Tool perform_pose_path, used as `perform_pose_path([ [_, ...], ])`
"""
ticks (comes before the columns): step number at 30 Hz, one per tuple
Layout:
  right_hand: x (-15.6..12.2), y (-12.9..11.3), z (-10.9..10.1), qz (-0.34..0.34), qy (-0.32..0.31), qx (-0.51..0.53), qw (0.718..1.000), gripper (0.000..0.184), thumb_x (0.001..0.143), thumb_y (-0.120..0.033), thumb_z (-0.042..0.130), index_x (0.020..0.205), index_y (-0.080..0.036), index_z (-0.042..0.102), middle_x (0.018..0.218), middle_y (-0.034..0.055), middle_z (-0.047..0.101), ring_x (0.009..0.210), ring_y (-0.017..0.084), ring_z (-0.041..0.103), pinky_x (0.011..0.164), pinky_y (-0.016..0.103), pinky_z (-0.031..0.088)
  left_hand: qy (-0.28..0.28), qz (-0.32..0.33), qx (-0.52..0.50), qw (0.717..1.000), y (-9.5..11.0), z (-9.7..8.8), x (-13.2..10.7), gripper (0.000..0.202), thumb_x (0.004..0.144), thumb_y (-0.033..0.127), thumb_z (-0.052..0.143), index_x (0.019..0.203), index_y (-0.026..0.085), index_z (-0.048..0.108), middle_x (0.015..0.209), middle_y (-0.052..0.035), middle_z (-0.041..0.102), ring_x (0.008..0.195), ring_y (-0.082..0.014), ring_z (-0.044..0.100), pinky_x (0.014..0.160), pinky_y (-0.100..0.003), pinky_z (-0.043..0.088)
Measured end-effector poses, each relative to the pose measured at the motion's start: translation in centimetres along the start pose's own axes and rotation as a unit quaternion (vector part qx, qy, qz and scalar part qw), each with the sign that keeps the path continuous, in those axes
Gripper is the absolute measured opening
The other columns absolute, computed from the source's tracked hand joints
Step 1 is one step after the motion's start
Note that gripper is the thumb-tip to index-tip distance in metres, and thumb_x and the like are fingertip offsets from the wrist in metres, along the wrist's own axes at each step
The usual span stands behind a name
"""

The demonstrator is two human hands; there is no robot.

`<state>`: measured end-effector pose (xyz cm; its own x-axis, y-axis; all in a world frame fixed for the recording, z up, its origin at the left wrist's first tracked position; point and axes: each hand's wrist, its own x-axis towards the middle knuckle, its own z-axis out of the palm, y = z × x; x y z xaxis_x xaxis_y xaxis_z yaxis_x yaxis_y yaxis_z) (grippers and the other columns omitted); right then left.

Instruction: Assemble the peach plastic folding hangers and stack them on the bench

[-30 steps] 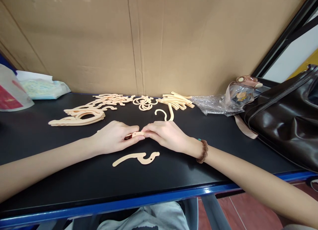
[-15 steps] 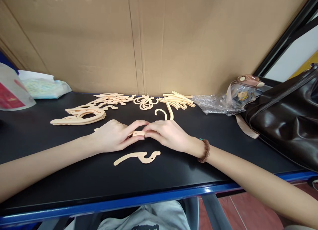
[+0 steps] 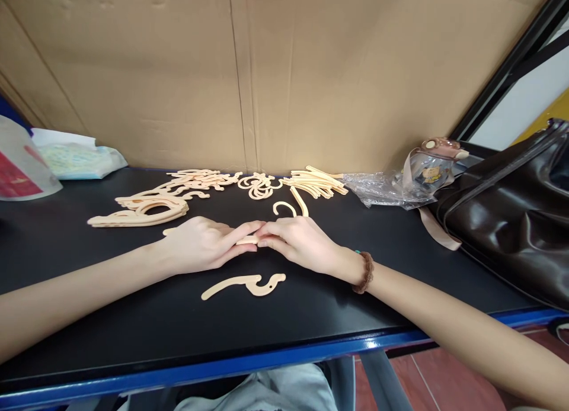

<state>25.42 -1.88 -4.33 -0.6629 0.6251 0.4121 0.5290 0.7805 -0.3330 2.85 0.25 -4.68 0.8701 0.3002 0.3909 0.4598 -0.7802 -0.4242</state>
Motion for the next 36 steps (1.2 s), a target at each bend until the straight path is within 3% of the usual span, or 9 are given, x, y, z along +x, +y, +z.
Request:
perform_pose_path([
  [6,0.0,0.2,0.0,0.007,0.005,-0.015,1.0,0.019,0.095,-0.028,0.052,0.1,-0.018,0.067,0.092,0.0038,0.072,0.079,0.015,0.066,0.07,0.024,0.046,0.008,-0.058,-0.016,0.998,0.4,-0.2,0.3,0.04,0.098,0.043,0.035,0.124,0.016,0.048,0.066,-0.0011,0.071,0.056,-0.0183,0.068,0.043,-0.023,0.036],
  [9,-0.1,0.3,0.0,0.013,0.012,-0.023,1.0,0.017,0.094,-0.027,0.053,0.1,-0.018,0.066,0.09,0.0026,0.071,0.078,0.014,0.065,0.069,0.023,0.045,0.004,-0.117,-0.068,0.991,0.5,-0.5,0.4,0.047,0.092,0.047,0.046,0.128,0.017,0.045,0.075,-0.0005,0.071,0.062,-0.0173,0.067,0.047,-0.023,0.041],
  [11,-0.1,0.3,-0.1,0.02,0.016,-0.028,0.999,0.016,0.093,-0.027,0.054,0.101,-0.019,0.066,0.088,0.0019,0.071,0.076,0.014,0.064,0.068,0.023,0.044,0.007,-0.134,-0.093,0.987,0.5,-0.9,0.6,0.044,0.089,0.041,0.051,0.126,0.017,0.047,0.083,-0.0017,0.07,0.071,-0.0172,0.067,0.051,-0.024,0.044],
  [14,-0.2,0.4,-0.1,0.029,0.02,-0.029,0.999,0.018,0.093,-0.03,0.054,0.101,-0.019,0.066,0.086,0.0016,0.07,0.075,0.014,0.062,0.067,0.023,0.043,0.03,-0.105,-0.085,0.99,0.2,-1.5,0.8,0.033,0.085,0.025,0.049,0.116,0.016,0.055,0.099,-0.0058,0.067,0.095,-0.0209,0.061,0.073,-0.03,0.049],
  [17,-0.1,0.5,-0.1,0.028,0.021,-0.024,0.999,0.018,0.093,-0.031,0.054,0.099,-0.018,0.066,0.084,0.001,0.069,0.073,0.013,0.061,0.067,0.022,0.042,0.048,-0.081,-0.072,0.993,-0.1,-1.6,0.9,0.03,0.082,0.019,0.047,0.11,0.015,0.058,0.11,-0.0084,0.063,0.108,-0.0253,0.052,0.092,-0.039,0.042],
  [24,0.0,0.1,-0.2,0.01,0.004,-0.02,1.0,0.014,0.092,-0.029,0.056,0.095,-0.018,0.065,0.084,0.0007,0.068,0.075,0.013,0.061,0.07,0.023,0.043,0.026,-0.182,-0.081,0.98,-0.5,-0.9,0.7,0.028,0.089,0.019,0.041,0.112,0.014,0.056,0.114,-0.0099,0.059,0.105,-0.0247,0.053,0.089,-0.039,0.044],
  [28,-0.1,0.2,-0.2,-0.016,-0.001,-0.02,1.0,0.016,0.093,-0.03,0.054,0.099,-0.019,0.065,0.091,0.0022,0.067,0.08,0.014,0.062,0.073,0.024,0.045,-0.026,-0.228,-0.179,0.957,-0.4,-1.1,0.7,0.035,0.096,0.043,0.037,0.114,0.019,0.055,0.112,-0.0067,0.061,0.103,-0.0225,0.056,0.083,-0.036,0.047],
  [31,-0.1,0.2,-0.2,-0.025,0.003,-0.016,1.0,0.019,0.094,-0.031,0.053,0.101,-0.019,0.065,0.097,0.0038,0.066,0.083,0.014,0.062,0.075,0.024,0.045,-0.074,-0.199,-0.236,0.948,0.1,-1.3,0.9,0.044,0.088,0.058,0.046,0.11,0.021,0.056,0.106,-0.0041,0.063,0.095,-0.0215,0.057,0.079,-0.034,0.047],
  [36,0.2,0.8,-0.8,0.015,0.023,-0.028,0.999,0.024,0.093,-0.038,0.052,0.098,-0.019,0.066,0.087,0.0031,0.066,0.082,0.015,0.061,0.072,0.025,0.044,-0.1,-0.161,-0.238,0.953,0.4,-1.2,1.2,0.022,0.088,0.037,0.054,0.1,0.02,0.059,0.096,-0.0021,0.063,0.092,-0.0204,0.055,0.078,-0.031,0.044],
])
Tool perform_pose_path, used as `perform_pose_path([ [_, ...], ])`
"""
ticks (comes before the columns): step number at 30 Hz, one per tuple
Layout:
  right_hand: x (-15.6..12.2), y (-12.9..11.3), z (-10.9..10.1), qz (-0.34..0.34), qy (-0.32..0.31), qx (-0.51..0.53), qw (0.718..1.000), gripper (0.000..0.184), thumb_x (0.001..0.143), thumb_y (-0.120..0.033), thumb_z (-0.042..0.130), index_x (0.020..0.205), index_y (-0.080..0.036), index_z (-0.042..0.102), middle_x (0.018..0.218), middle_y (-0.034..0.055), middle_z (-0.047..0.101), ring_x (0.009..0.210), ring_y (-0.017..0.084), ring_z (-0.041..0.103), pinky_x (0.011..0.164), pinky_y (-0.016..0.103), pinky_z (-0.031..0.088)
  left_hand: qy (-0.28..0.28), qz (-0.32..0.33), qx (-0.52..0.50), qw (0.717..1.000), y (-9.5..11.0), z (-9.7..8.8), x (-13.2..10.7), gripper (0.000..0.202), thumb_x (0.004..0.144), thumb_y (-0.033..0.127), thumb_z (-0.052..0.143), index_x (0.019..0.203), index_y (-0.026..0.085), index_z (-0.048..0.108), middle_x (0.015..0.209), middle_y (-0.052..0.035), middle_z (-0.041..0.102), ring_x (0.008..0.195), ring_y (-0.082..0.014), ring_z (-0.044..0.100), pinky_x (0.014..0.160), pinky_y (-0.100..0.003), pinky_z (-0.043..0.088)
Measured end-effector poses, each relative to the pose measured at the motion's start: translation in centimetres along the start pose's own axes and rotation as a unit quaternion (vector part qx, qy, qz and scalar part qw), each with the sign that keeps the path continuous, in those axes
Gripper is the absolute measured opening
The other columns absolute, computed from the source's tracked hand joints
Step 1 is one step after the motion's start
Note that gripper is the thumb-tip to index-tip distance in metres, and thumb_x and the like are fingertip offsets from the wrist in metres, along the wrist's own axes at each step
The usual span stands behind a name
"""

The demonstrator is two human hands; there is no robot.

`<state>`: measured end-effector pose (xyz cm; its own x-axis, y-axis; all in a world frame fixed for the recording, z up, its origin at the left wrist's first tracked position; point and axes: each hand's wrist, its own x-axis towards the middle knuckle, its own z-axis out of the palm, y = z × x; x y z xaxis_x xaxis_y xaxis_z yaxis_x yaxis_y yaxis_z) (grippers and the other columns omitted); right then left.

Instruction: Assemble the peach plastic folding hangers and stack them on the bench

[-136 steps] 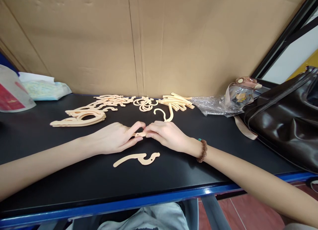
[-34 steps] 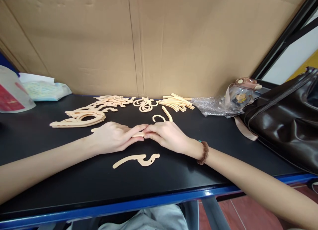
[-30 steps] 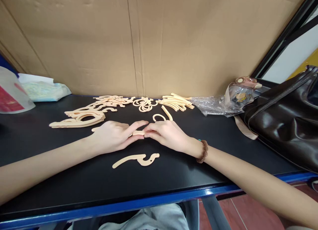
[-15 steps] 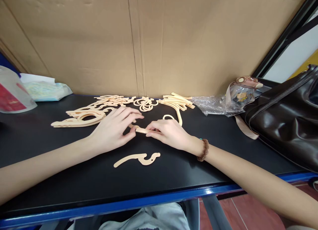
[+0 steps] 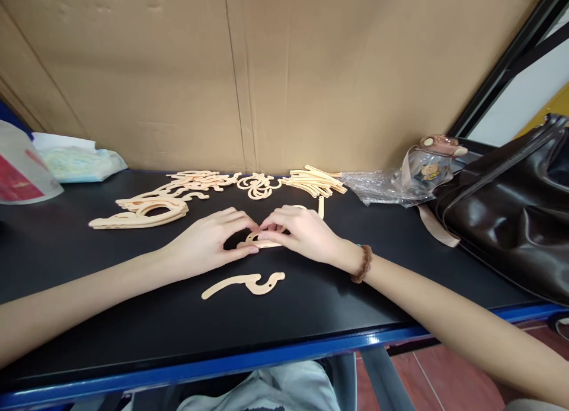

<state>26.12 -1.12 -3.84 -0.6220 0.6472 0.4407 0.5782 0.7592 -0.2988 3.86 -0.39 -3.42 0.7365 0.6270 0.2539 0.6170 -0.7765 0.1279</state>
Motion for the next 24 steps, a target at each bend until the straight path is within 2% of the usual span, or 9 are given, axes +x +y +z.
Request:
perform_pose_path([
  [3,0.1,1.1,-0.7,0.044,0.036,-0.054,0.997,0.024,0.094,-0.036,0.051,0.096,-0.019,0.067,0.087,0.0039,0.067,0.08,0.016,0.06,0.067,0.026,0.043,0.001,-0.002,0.009,1.0,-0.4,-0.1,0.1,0.023,0.085,0.023,0.052,0.107,0.019,0.059,0.097,-0.0029,0.063,0.092,-0.02,0.055,0.08,-0.032,0.043],
  [7,0.1,2.9,-1.2,0.096,0.033,-0.108,0.989,0.023,0.094,-0.033,0.05,0.092,-0.018,0.067,0.088,0.0039,0.068,0.077,0.017,0.06,0.066,0.028,0.042,-0.007,0.014,0.026,1.0,-0.9,-0.3,0.1,0.024,0.082,0.019,0.048,0.102,0.02,0.062,0.098,-0.003,0.063,0.091,-0.0207,0.053,0.083,-0.035,0.042],
  [10,0.0,3.6,-1.1,0.099,0.005,-0.134,0.986,0.02,0.093,-0.031,0.052,0.092,-0.018,0.068,0.092,0.005,0.067,0.084,0.019,0.061,0.07,0.03,0.044,0.005,0.016,0.037,0.999,-1.3,-0.1,0.1,0.027,0.082,0.013,0.043,0.1,0.02,0.062,0.1,-0.0037,0.062,0.094,-0.0215,0.052,0.085,-0.037,0.042],
  [13,0.0,3.5,-0.9,0.066,-0.034,-0.132,0.988,0.022,0.094,-0.029,0.05,0.094,-0.017,0.069,0.096,0.0068,0.066,0.091,0.02,0.06,0.078,0.033,0.047,0.024,0.0,0.04,0.999,-1.6,0.2,0.0,0.034,0.083,0.009,0.038,0.107,0.02,0.06,0.109,-0.0049,0.06,0.101,-0.0222,0.052,0.089,-0.039,0.043],
  [17,0.1,2.8,-0.7,0.018,-0.051,-0.118,0.992,0.028,0.097,-0.031,0.044,0.1,-0.018,0.069,0.103,0.0076,0.065,0.097,0.021,0.057,0.084,0.037,0.048,0.079,-0.035,0.037,0.996,-1.8,0.4,-0.1,0.03,0.091,0.019,0.038,0.117,0.018,0.053,0.116,-0.0075,0.058,0.106,-0.0229,0.053,0.091,-0.039,0.045],
  [19,0.1,2.4,-0.6,0.005,-0.052,-0.122,0.991,0.029,0.097,-0.032,0.043,0.102,-0.019,0.069,0.106,0.0077,0.064,0.099,0.022,0.056,0.085,0.038,0.048,0.097,-0.06,0.042,0.993,-1.7,0.4,-0.1,0.028,0.094,0.025,0.037,0.115,0.018,0.054,0.113,-0.0067,0.06,0.1,-0.022,0.057,0.083,-0.036,0.048],
  [22,0.1,1.9,-0.4,0.009,-0.039,-0.136,0.99,0.03,0.098,-0.032,0.042,0.101,-0.019,0.069,0.105,0.0077,0.064,0.099,0.022,0.056,0.085,0.037,0.048,0.084,-0.082,0.03,0.993,-1.4,0.3,-0.2,0.029,0.096,0.029,0.033,0.111,0.021,0.056,0.106,-0.0034,0.064,0.087,-0.0191,0.062,0.07,-0.031,0.05],
  [24,0.2,1.6,-0.4,0.02,-0.034,-0.142,0.989,0.032,0.098,-0.032,0.041,0.097,-0.017,0.069,0.101,0.0077,0.065,0.096,0.022,0.057,0.083,0.036,0.047,0.062,-0.06,0.02,0.996,-1.2,0.3,-0.2,0.03,0.097,0.029,0.032,0.111,0.022,0.057,0.104,-0.002,0.064,0.088,-0.018,0.061,0.071,-0.03,0.049],
])
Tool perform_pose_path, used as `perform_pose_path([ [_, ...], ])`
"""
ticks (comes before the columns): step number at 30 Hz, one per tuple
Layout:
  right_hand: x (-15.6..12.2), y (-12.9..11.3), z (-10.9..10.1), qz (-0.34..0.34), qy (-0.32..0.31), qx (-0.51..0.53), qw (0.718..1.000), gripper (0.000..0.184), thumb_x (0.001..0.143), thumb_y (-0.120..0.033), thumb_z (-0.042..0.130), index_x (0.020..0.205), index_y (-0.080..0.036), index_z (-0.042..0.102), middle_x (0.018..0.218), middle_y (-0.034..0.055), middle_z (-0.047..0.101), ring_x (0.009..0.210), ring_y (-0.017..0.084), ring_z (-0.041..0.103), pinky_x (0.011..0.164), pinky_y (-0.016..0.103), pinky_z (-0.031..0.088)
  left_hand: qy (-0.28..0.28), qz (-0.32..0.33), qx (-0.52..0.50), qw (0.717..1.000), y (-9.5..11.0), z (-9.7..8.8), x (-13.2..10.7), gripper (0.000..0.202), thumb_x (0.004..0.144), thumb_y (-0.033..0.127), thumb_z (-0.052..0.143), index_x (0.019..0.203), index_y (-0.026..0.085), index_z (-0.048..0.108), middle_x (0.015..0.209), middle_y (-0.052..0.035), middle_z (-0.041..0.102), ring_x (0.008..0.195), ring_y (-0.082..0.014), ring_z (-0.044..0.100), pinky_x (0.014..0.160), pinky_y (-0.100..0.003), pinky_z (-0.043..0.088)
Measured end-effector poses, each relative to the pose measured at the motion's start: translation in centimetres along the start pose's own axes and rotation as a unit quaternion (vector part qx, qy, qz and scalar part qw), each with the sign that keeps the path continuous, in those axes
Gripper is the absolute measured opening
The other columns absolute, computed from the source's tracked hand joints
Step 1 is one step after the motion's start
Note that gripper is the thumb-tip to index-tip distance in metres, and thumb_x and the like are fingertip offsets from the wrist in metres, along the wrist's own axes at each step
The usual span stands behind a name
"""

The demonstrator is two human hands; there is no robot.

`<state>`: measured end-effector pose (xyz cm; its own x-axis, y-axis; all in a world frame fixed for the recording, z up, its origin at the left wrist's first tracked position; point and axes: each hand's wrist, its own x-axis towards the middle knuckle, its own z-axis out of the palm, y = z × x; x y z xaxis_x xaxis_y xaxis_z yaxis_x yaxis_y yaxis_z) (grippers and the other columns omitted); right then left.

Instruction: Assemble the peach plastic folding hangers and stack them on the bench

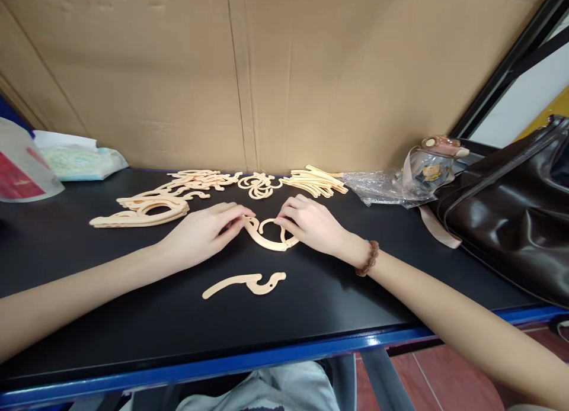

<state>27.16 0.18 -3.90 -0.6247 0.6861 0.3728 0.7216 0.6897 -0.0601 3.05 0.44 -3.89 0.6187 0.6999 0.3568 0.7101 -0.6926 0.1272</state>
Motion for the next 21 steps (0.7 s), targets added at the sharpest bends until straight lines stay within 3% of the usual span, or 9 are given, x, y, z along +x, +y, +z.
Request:
perform_pose_path([
  [3,0.0,-0.3,-0.2,-0.001,-0.007,0.014,1.0,0.033,0.099,-0.033,0.039,0.094,-0.015,0.067,0.096,0.0074,0.066,0.091,0.021,0.057,0.081,0.035,0.047,-0.024,0.04,0.008,0.999,0.2,0.0,0.0,0.031,0.097,0.029,0.031,0.11,0.023,0.059,0.102,-0.0018,0.063,0.093,-0.0183,0.059,0.077,-0.031,0.048],
  [6,0.0,-0.5,-0.4,-0.022,-0.016,0.051,0.998,0.033,0.099,-0.032,0.038,0.096,-0.017,0.067,0.098,0.0065,0.066,0.093,0.019,0.057,0.082,0.033,0.046,-0.023,0.031,0.042,0.998,0.0,0.0,0.1,0.033,0.097,0.031,0.032,0.102,0.023,0.063,0.094,-0.0024,0.064,0.091,-0.0193,0.058,0.071,-0.03,0.048],
  [10,-0.2,-1.4,-0.7,-0.066,-0.001,0.05,0.997,0.03,0.099,-0.033,0.041,0.105,-0.018,0.066,0.104,0.007,0.065,0.095,0.019,0.056,0.085,0.034,0.043,0.028,-0.004,0.112,0.993,-0.3,0.0,0.3,0.032,0.096,0.029,0.035,0.093,0.018,0.065,0.087,-0.0056,0.063,0.085,-0.0218,0.056,0.074,-0.034,0.047],
  [13,-0.4,-2.8,-1.0,-0.114,-0.015,0.049,0.992,0.031,0.095,-0.042,0.048,0.101,-0.017,0.066,0.093,0.0057,0.064,0.086,0.018,0.055,0.079,0.033,0.042,0.059,0.028,0.098,0.993,-0.3,0.0,0.3,0.031,0.096,0.026,0.036,0.103,0.015,0.063,0.1,-0.0086,0.063,0.094,-0.0236,0.054,0.085,-0.039,0.046],
  [17,-0.7,-4.3,-1.4,-0.158,-0.045,0.056,0.985,0.036,0.085,-0.051,0.06,0.089,-0.016,0.065,0.086,0.0051,0.061,0.08,0.018,0.051,0.075,0.031,0.04,0.01,0.122,0.007,0.992,0.3,0.0,0.1,0.029,0.096,0.023,0.036,0.11,0.018,0.061,0.118,-0.0062,0.06,0.112,-0.0204,0.05,0.095,-0.034,0.044],
  [21,-0.8,-4.5,-1.5,-0.164,-0.034,0.073,0.983,0.029,0.083,-0.043,0.065,0.093,-0.016,0.066,0.095,0.0066,0.061,0.085,0.019,0.05,0.077,0.031,0.04,-0.038,0.156,-0.019,0.987,0.7,0.1,0.2,0.026,0.096,0.023,0.037,0.1,0.018,0.063,0.113,-0.0048,0.062,0.109,-0.0182,0.052,0.091,-0.03,0.045],
])
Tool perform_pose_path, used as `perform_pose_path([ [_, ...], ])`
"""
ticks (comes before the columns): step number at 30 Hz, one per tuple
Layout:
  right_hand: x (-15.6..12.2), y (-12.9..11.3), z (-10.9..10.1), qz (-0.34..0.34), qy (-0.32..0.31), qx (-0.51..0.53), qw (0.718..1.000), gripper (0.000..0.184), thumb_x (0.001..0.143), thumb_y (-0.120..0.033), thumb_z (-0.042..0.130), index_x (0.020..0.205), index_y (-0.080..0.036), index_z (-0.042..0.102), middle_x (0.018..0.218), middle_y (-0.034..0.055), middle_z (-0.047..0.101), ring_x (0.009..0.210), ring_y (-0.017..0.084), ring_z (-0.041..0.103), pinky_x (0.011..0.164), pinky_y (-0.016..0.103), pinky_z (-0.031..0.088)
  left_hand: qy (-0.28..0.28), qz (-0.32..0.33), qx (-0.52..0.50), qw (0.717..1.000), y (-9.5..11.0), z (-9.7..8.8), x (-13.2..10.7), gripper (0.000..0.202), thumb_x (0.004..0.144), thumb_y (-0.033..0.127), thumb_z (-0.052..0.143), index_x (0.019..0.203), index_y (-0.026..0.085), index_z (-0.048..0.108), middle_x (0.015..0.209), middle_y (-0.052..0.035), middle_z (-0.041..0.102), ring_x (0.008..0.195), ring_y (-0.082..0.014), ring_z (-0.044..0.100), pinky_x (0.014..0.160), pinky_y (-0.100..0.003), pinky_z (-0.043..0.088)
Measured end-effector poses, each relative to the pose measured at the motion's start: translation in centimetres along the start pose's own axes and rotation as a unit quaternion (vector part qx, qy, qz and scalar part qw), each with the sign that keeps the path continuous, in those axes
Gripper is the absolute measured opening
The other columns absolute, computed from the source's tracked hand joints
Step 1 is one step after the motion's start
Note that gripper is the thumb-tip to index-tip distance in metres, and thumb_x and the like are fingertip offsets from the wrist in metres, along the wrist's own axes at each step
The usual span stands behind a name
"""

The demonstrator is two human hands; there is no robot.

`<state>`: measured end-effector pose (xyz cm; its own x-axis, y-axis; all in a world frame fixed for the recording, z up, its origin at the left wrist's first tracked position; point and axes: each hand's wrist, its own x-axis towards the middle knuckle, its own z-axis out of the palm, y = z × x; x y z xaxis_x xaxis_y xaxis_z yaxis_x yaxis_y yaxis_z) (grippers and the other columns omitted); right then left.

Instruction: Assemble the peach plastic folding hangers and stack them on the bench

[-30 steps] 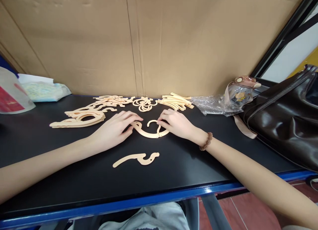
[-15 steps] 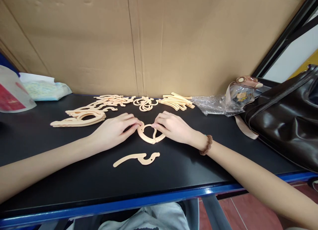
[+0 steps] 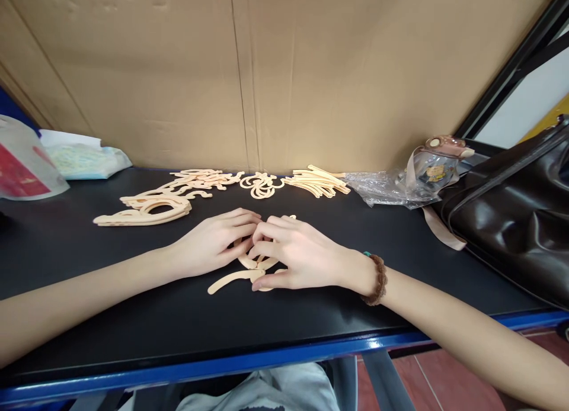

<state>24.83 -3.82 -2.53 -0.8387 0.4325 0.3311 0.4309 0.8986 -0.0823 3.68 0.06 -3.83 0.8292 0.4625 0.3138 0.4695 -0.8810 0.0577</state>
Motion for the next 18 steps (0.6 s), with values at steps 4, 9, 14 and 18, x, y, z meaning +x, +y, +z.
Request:
perform_pose_path([
  [4,-0.2,0.4,-0.7,0.009,-0.013,0.026,1.0,0.012,0.085,-0.031,0.065,0.089,-0.02,0.067,0.092,0.0036,0.061,0.084,0.017,0.052,0.08,0.031,0.04,0.015,-0.066,0.038,0.997,-0.1,-0.1,0.2,0.034,0.098,0.029,0.032,0.085,0.016,0.061,0.088,-0.0049,0.064,0.09,-0.0187,0.056,0.072,-0.028,0.047],
  [9,-0.8,1.8,-2.5,0.06,-0.113,0.014,0.992,0.011,0.088,-0.019,0.057,0.081,-0.021,0.065,0.071,-0.0021,0.059,0.069,0.013,0.053,0.069,0.027,0.038,0.049,-0.172,0.092,0.98,-0.3,-0.2,0.2,0.035,0.091,0.036,0.047,0.061,0.018,0.047,0.064,-0.0023,0.056,0.076,-0.0194,0.055,0.05,-0.026,0.033],
  [14,-1.6,4.2,-2.8,0.127,-0.114,-0.036,0.985,0.019,0.088,-0.01,0.049,0.084,-0.02,0.065,0.089,0.0015,0.062,0.075,0.014,0.058,0.066,0.025,0.039,0.041,-0.183,0.007,0.982,-0.5,0.1,0.0,0.007,0.082,0.021,0.05,0.084,0.02,0.056,0.082,-0.0011,0.061,0.08,-0.0193,0.056,0.06,-0.028,0.041],
  [18,-1.7,5.0,-2.2,0.179,-0.064,-0.038,0.981,0.021,0.09,-0.012,0.044,0.093,-0.019,0.063,0.089,0.0019,0.066,0.075,0.015,0.06,0.067,0.025,0.04,0.019,-0.175,-0.07,0.982,-0.7,0.2,-0.1,0.032,0.077,0.009,0.043,0.102,0.022,0.059,0.1,-0.0006,0.064,0.092,-0.0199,0.056,0.077,-0.032,0.045],
])
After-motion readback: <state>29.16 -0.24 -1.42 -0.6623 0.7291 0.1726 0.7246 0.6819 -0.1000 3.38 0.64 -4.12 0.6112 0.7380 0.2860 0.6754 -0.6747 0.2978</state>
